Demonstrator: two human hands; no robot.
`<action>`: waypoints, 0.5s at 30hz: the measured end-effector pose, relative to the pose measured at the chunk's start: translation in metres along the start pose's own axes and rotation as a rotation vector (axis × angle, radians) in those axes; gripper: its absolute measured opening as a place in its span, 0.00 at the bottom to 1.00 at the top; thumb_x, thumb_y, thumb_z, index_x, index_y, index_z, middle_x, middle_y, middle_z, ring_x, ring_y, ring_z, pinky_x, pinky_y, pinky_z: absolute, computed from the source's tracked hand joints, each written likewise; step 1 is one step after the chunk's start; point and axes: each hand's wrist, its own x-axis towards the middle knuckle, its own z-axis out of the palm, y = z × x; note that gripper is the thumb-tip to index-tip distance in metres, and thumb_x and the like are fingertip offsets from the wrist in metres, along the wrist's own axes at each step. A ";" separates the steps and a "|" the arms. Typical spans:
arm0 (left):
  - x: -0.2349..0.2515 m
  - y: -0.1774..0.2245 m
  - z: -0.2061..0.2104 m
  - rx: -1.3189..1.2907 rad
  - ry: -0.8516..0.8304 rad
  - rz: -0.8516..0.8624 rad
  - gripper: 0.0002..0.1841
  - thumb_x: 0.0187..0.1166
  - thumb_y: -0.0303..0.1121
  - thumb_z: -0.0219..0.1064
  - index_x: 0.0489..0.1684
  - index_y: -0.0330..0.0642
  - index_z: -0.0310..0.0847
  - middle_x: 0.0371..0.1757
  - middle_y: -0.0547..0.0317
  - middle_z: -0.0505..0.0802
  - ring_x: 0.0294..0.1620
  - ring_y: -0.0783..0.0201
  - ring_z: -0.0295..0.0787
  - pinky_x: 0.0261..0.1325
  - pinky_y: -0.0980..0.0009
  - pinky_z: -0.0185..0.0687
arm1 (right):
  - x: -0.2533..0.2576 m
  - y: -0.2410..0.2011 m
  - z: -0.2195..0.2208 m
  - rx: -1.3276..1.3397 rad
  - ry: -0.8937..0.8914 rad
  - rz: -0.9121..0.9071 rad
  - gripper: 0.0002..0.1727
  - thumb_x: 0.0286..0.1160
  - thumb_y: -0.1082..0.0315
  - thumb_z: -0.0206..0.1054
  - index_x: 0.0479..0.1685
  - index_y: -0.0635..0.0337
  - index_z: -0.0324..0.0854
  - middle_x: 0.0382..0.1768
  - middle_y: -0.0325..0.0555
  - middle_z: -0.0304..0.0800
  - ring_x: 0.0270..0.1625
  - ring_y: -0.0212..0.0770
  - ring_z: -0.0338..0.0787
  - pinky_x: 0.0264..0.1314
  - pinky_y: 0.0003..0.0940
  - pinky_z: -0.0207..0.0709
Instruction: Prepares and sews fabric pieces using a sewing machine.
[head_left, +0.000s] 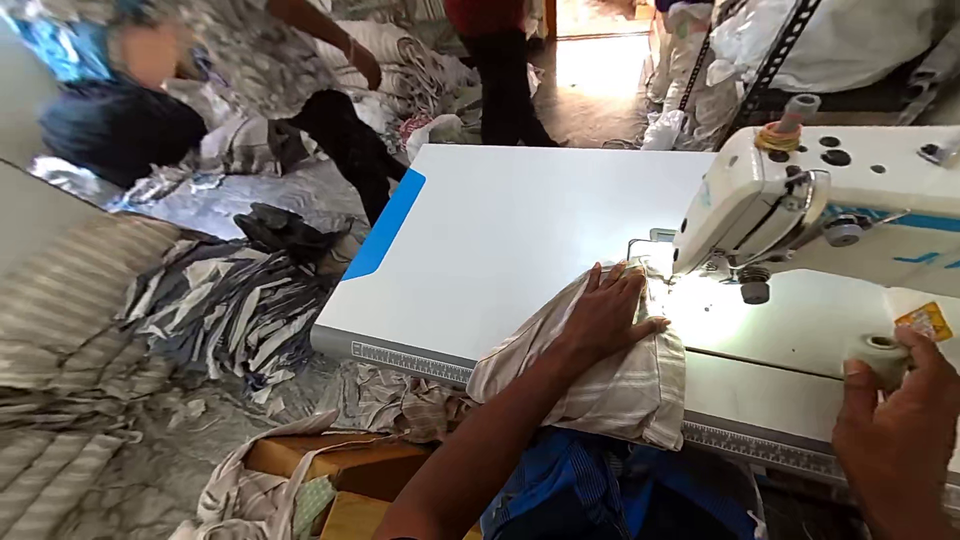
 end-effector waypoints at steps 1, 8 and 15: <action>-0.002 -0.001 0.000 -0.003 0.022 -0.027 0.34 0.81 0.63 0.62 0.70 0.40 0.80 0.78 0.52 0.84 0.91 0.53 0.63 0.95 0.43 0.38 | 0.004 -0.001 0.006 0.036 0.008 -0.003 0.33 0.91 0.54 0.51 0.86 0.69 0.58 0.79 0.75 0.67 0.80 0.69 0.72 0.80 0.61 0.68; -0.016 -0.015 -0.006 0.042 0.189 -0.224 0.37 0.79 0.60 0.65 0.77 0.39 0.76 0.81 0.44 0.80 0.91 0.45 0.61 0.94 0.43 0.45 | 0.014 0.002 0.022 0.055 0.040 0.080 0.37 0.84 0.53 0.65 0.81 0.71 0.59 0.69 0.78 0.77 0.67 0.73 0.83 0.66 0.70 0.75; -0.015 -0.022 -0.036 0.036 0.175 -0.499 0.31 0.78 0.56 0.69 0.68 0.37 0.82 0.63 0.40 0.89 0.73 0.40 0.80 0.84 0.37 0.59 | -0.018 -0.053 0.024 0.031 -0.089 -0.125 0.34 0.83 0.56 0.64 0.80 0.75 0.67 0.67 0.77 0.80 0.66 0.77 0.81 0.69 0.74 0.72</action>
